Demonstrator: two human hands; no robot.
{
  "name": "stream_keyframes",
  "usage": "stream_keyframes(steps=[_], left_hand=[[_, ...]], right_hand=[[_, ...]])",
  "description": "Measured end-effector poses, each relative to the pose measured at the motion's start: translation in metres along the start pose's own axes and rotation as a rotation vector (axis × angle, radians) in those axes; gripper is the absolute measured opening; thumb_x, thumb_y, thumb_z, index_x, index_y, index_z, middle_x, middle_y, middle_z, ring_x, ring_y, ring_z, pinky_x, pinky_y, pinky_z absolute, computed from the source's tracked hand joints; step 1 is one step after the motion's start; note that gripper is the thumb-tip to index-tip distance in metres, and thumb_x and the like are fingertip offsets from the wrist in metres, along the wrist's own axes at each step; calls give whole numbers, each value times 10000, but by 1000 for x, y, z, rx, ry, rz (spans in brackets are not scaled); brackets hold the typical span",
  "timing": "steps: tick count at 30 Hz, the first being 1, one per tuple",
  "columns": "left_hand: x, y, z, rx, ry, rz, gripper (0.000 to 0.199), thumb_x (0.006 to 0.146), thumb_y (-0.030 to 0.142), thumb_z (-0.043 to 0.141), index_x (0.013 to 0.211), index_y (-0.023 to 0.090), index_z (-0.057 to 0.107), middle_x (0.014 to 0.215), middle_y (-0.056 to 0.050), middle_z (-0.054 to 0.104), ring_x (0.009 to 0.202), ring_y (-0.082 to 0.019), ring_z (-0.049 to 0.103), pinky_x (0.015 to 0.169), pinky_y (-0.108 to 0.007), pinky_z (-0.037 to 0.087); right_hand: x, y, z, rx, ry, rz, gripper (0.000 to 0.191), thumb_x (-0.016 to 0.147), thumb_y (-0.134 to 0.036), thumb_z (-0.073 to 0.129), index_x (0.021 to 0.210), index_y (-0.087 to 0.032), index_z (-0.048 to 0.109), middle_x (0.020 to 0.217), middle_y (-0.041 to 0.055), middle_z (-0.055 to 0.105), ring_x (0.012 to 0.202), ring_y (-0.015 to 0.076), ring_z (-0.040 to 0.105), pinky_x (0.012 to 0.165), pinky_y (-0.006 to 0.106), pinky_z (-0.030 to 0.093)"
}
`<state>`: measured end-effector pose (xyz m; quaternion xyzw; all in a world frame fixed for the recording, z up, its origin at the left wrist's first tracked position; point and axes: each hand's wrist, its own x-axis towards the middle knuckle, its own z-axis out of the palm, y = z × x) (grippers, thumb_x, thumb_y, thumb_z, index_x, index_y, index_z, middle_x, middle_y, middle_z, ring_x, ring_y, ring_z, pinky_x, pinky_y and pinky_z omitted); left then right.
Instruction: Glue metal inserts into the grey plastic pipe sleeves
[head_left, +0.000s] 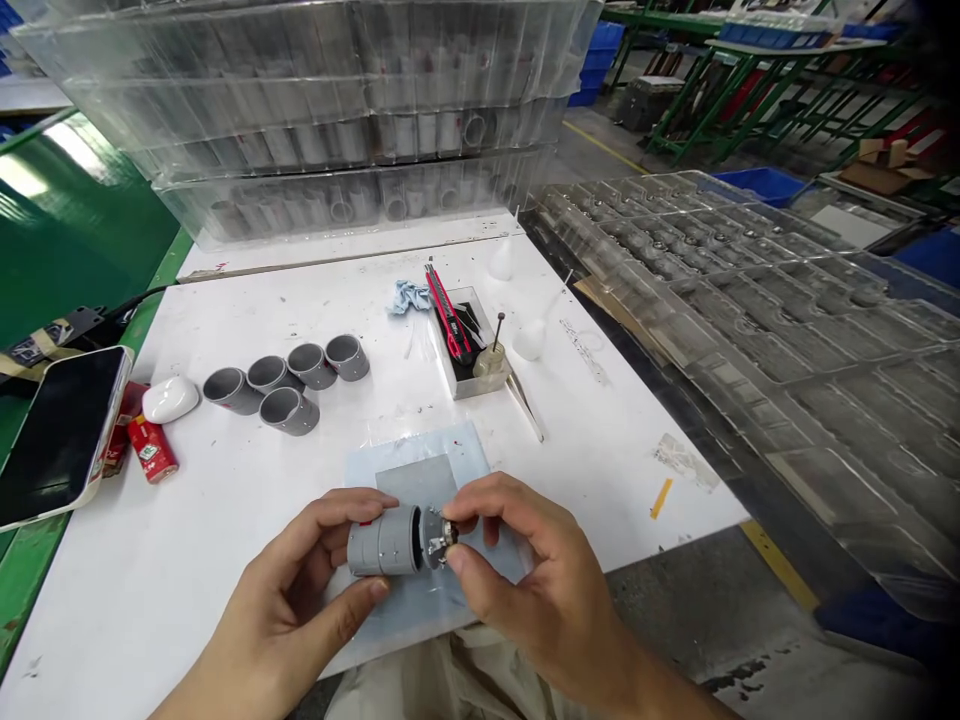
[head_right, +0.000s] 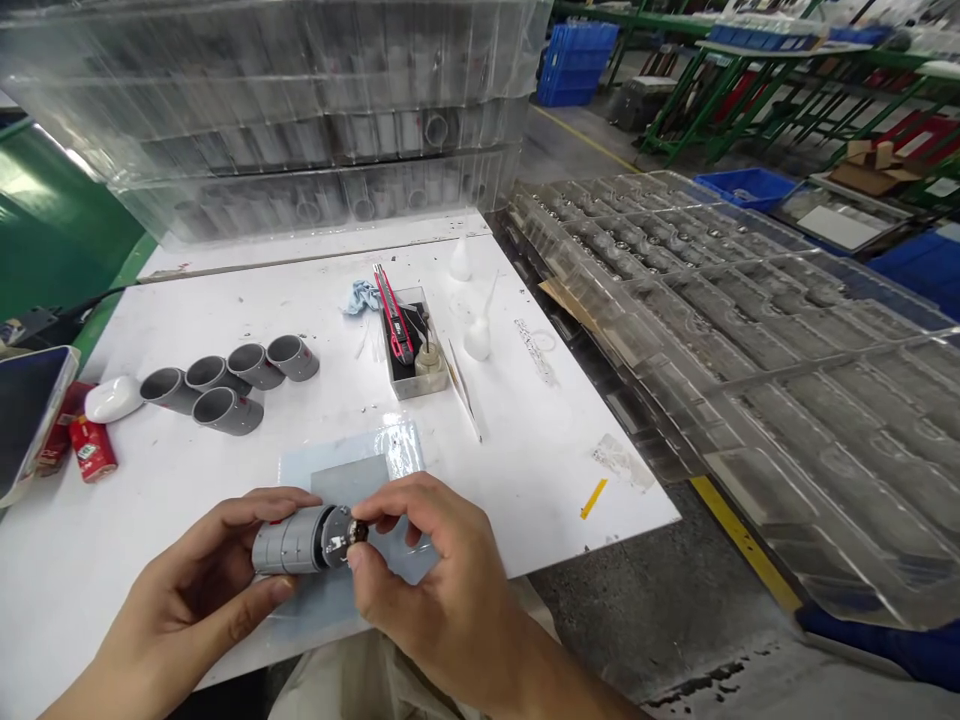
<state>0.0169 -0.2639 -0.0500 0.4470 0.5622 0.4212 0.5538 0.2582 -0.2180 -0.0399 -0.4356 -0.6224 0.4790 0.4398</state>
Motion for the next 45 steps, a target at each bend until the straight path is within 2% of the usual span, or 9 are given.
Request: stream_keyframes(steps=[8, 17, 27, 32, 35, 37, 40, 42, 45], left_hand=[[0, 1, 1, 20, 4, 25, 287, 964, 223, 812, 1216, 355, 782, 1389, -40, 727, 1336, -241, 667, 1032, -224, 608], [-2, 1, 2, 12, 7, 5, 295, 956, 265, 826, 1223, 376, 770, 1397, -27, 729, 1326, -256, 694, 1013, -254, 631], [1, 3, 3, -35, 5, 7, 278, 915, 272, 881, 1175, 323, 796, 1348, -62, 758, 1281, -272, 716, 993, -277, 637], [3, 5, 6, -105, 29, -15, 303, 894, 312, 917, 1181, 318, 821, 1358, -59, 762, 1211, -263, 766, 937, -271, 666], [4, 4, 3, -94, 64, -37, 333, 875, 349, 932, 1189, 327, 821, 1372, -45, 772, 1208, -280, 786, 930, -294, 686], [5, 1, -1, -37, 70, -35, 382, 878, 372, 930, 1237, 343, 803, 1368, -36, 787, 1196, -270, 798, 925, -278, 689], [5, 0, -7, 113, 120, 43, 528, 863, 400, 947, 1347, 366, 740, 1352, -25, 811, 1188, -229, 802, 938, -217, 671], [5, 3, -5, 137, 189, 73, 642, 846, 432, 961, 1418, 389, 674, 1350, -4, 817, 1232, -204, 783, 1010, -204, 641], [7, 7, 2, 86, 224, 27, 595, 868, 491, 934, 1392, 383, 671, 1352, 11, 817, 1294, -195, 757, 1123, -228, 591]], right_hand=[[-1, 2, 2, -19, -12, -18, 192, 887, -178, 775, 1059, -263, 787, 978, -13, 767, 831, 132, 658, 782, 238, 568], [0, 1, 4, -30, -1, -29, 183, 872, -179, 778, 1035, -262, 786, 966, -12, 770, 808, 133, 649, 769, 237, 569], [-2, 2, 1, -19, -44, 28, 188, 922, -247, 813, 1104, -297, 807, 1010, -24, 794, 837, 131, 678, 782, 232, 575], [-3, 2, 3, -19, -27, 80, 88, 992, -331, 803, 1066, -293, 832, 1064, 2, 841, 965, 163, 769, 844, 249, 602], [-11, 0, 6, -18, -12, 76, 199, 1020, -351, 751, 1184, -300, 851, 1178, 45, 836, 1075, 207, 779, 862, 278, 625], [-17, -3, 5, 38, -97, 209, 364, 1041, -417, 718, 1381, -309, 792, 1073, 57, 838, 907, 193, 774, 742, 276, 619], [-19, -11, 2, 255, -312, 593, 702, 1053, -536, 691, 1685, -296, 503, 808, 10, 790, 543, 112, 618, 539, 223, 520], [-15, -16, 1, 378, -411, 775, 824, 1051, -537, 698, 1753, -274, 356, 795, 5, 786, 486, 80, 571, 505, 182, 470], [-6, -21, 3, 447, -515, 842, 805, 1052, -466, 694, 1748, -241, 358, 816, 17, 793, 474, 65, 547, 468, 146, 415]])
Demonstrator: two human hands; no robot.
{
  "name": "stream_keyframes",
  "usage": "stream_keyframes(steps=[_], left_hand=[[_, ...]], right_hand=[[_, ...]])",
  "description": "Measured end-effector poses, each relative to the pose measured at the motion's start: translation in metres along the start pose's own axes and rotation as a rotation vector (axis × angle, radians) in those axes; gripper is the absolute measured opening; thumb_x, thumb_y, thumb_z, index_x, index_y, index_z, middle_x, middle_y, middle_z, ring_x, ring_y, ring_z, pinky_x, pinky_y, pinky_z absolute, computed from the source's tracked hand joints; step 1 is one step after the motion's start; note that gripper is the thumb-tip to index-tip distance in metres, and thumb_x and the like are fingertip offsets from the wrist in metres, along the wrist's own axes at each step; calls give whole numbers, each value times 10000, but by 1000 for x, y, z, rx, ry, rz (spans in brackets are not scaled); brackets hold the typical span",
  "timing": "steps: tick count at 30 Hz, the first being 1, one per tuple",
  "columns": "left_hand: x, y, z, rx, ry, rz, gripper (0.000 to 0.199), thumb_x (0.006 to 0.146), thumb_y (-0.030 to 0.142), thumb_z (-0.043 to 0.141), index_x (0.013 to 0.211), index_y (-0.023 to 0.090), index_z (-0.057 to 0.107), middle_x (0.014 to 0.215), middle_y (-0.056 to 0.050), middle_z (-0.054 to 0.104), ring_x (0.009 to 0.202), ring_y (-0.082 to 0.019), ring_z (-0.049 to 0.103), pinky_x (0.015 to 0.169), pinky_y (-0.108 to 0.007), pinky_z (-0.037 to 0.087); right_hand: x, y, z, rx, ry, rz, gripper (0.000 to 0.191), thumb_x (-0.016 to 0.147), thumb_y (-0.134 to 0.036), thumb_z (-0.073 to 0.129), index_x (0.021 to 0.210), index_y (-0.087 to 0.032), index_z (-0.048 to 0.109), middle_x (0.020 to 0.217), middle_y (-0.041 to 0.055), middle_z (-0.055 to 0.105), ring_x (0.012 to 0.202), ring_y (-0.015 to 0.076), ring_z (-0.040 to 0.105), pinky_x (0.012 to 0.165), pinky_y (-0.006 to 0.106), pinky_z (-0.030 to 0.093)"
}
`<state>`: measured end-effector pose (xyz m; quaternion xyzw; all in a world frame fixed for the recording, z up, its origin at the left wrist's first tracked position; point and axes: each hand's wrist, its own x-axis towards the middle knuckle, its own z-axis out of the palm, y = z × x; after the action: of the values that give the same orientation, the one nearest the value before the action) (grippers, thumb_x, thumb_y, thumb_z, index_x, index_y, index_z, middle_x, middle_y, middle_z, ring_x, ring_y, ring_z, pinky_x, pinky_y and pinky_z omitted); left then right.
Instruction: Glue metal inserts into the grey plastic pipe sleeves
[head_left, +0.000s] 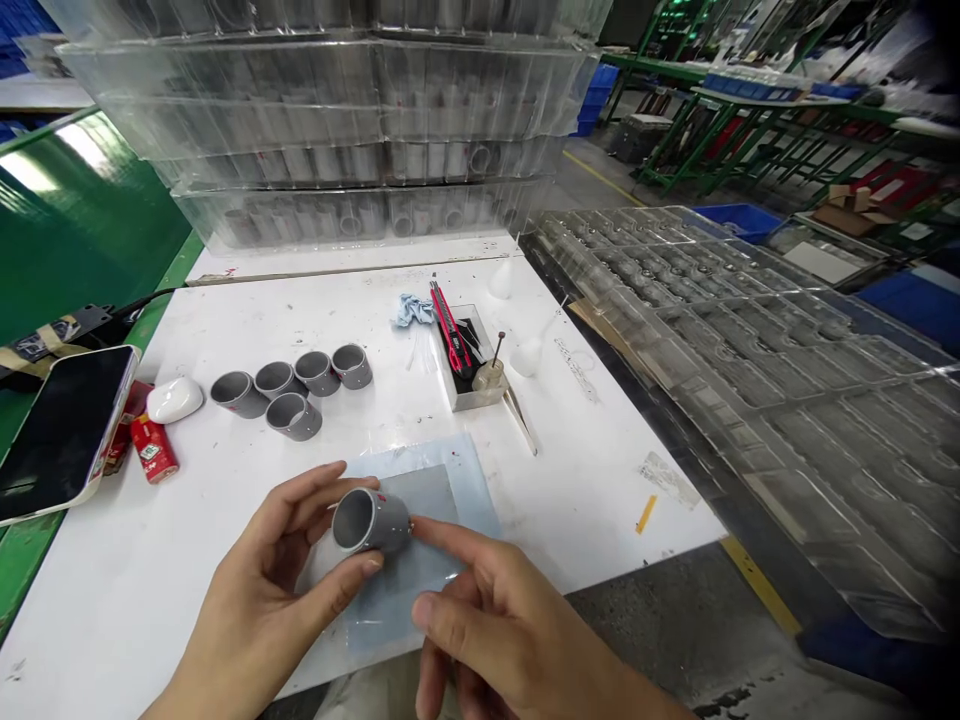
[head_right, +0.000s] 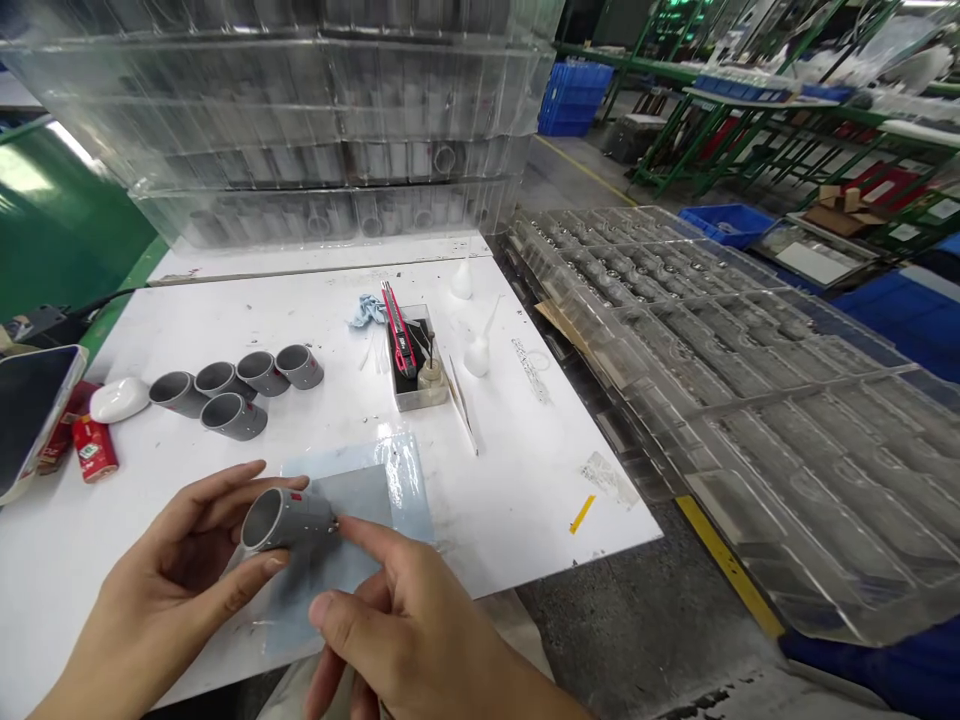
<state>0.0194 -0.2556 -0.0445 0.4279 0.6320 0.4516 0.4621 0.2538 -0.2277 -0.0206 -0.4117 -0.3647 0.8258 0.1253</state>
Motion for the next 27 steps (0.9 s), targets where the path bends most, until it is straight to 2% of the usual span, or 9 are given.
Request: stream_keyframes(steps=[3, 6, 10, 12, 13, 16, 19, 22, 27], left_hand=[[2, -1, 3, 31, -69, 40, 420, 907, 490, 893, 1281, 363, 750, 1317, 8, 833, 1248, -205, 785, 1098, -225, 608], [4, -8, 0, 114, -101, 174, 342, 934, 458, 864, 1257, 381, 779, 1282, 19, 844, 1174, -209, 814, 1052, -226, 635], [4, -16, -4, 275, -58, 318, 348, 943, 422, 856, 1282, 439, 777, 1314, 76, 832, 1285, -189, 767, 1149, -189, 544], [3, -17, -4, 318, -58, 356, 381, 940, 433, 857, 1310, 451, 767, 1329, 91, 829, 1394, -193, 707, 1235, -198, 462], [3, -16, -3, 319, -58, 345, 381, 939, 455, 854, 1310, 446, 765, 1333, 90, 828, 1410, -199, 695, 1254, -213, 448], [4, -12, 0, 269, -47, 208, 370, 942, 543, 819, 1280, 403, 759, 1338, 56, 818, 1316, -223, 740, 1197, -268, 527], [6, -10, 1, 195, -64, 120, 402, 941, 572, 798, 1281, 366, 739, 1338, 22, 810, 1272, -245, 756, 1128, -306, 589], [8, -10, 0, 156, -72, 114, 372, 947, 535, 796, 1282, 387, 734, 1337, 37, 803, 1299, -234, 743, 1128, -301, 590], [10, -9, -2, 181, -124, 177, 327, 948, 457, 808, 1266, 410, 753, 1326, 45, 807, 1277, -230, 750, 1138, -328, 594]], right_hand=[[3, -5, 4, -94, -54, 0, 702, 1052, -407, 671, 1704, -272, 447, 829, 7, 793, 478, 69, 530, 458, 152, 407], [3, -6, -1, -363, 99, -128, 626, 1041, -396, 683, 1636, -260, 546, 848, 20, 805, 546, 120, 623, 512, 210, 498], [3, -13, -39, -901, 720, -536, 457, 1078, -474, 596, 1385, -162, 726, 905, 86, 814, 710, 219, 739, 631, 329, 582], [7, -21, -65, -1183, 1009, -645, 394, 1061, -460, 598, 1266, -162, 755, 1080, 134, 818, 781, 252, 757, 658, 372, 576], [10, -25, -78, -1286, 1087, -653, 353, 1046, -436, 613, 1222, -169, 761, 1134, 141, 815, 808, 265, 765, 666, 382, 566], [22, -39, -108, -1393, 1136, -621, 229, 1019, -324, 616, 1107, -195, 782, 1056, 96, 833, 797, 268, 773, 664, 372, 528], [28, -52, -122, -1396, 1147, -642, 207, 1007, -269, 611, 1048, -201, 802, 975, 72, 840, 778, 264, 767, 670, 368, 505], [26, -62, -119, -1380, 1137, -713, 233, 1010, -340, 642, 1050, -192, 819, 1007, 87, 838, 751, 250, 744, 686, 373, 509], [22, -83, -94, -1200, 1091, -881, 408, 1039, -490, 663, 1283, -181, 771, 905, 34, 798, 690, 183, 695, 646, 313, 529]])
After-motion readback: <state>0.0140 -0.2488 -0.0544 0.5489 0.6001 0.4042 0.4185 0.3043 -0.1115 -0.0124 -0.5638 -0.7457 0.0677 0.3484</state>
